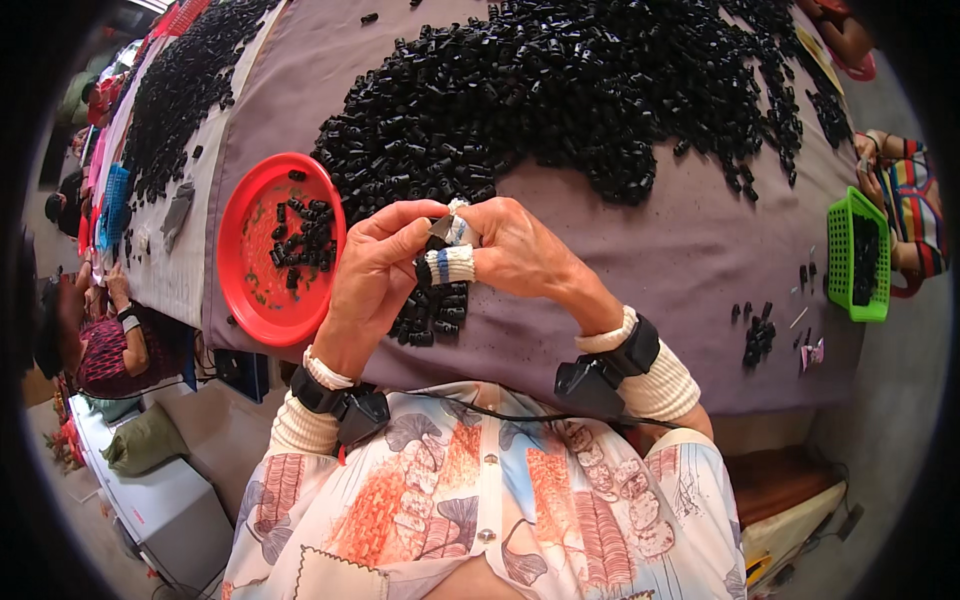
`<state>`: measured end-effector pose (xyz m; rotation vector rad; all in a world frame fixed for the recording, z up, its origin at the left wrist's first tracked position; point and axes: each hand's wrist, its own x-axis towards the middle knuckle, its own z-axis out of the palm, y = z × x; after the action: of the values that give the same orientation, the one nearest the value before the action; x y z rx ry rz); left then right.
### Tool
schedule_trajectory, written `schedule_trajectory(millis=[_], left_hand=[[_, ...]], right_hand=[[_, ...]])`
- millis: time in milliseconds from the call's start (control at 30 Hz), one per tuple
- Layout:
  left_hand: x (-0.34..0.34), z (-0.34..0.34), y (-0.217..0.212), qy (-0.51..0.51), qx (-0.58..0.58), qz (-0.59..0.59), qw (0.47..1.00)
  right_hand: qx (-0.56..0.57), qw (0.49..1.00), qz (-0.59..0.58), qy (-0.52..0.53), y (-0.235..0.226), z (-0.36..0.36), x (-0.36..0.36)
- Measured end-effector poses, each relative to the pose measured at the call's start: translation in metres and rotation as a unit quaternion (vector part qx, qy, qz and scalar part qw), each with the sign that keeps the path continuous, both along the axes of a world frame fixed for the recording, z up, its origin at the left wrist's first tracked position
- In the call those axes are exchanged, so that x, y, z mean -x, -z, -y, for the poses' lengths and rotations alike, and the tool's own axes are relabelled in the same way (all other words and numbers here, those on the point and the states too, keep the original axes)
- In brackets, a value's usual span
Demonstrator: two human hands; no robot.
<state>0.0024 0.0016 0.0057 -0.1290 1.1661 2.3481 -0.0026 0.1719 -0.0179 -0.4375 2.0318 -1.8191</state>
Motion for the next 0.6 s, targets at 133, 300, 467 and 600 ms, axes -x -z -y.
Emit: schedule_trajectory(millis=[133,300,467,600], left_hand=[[0.0,-0.0005,0.0022,0.008,-0.003,0.002,1.0],[0.0009,-0.0009,-0.0008,0.012,-0.015,-0.003,1.0],[0.0002,-0.0002,0.0017,0.016,-0.021,0.0,1.0],[-0.0012,-0.0012,0.0023,0.012,-0.01,-0.004,1.0]], right_hand=[[-0.015,1.0,-0.017,0.006,-0.0025,0.0006,-0.0002],[-0.015,1.0,-0.006,0.003,-0.0055,-0.0007,0.0022],[-0.028,1.0,0.002,0.012,-0.0037,0.0004,0.0013],[-0.041,0.999,0.009,0.002,-0.0077,-0.0017,0.0012]])
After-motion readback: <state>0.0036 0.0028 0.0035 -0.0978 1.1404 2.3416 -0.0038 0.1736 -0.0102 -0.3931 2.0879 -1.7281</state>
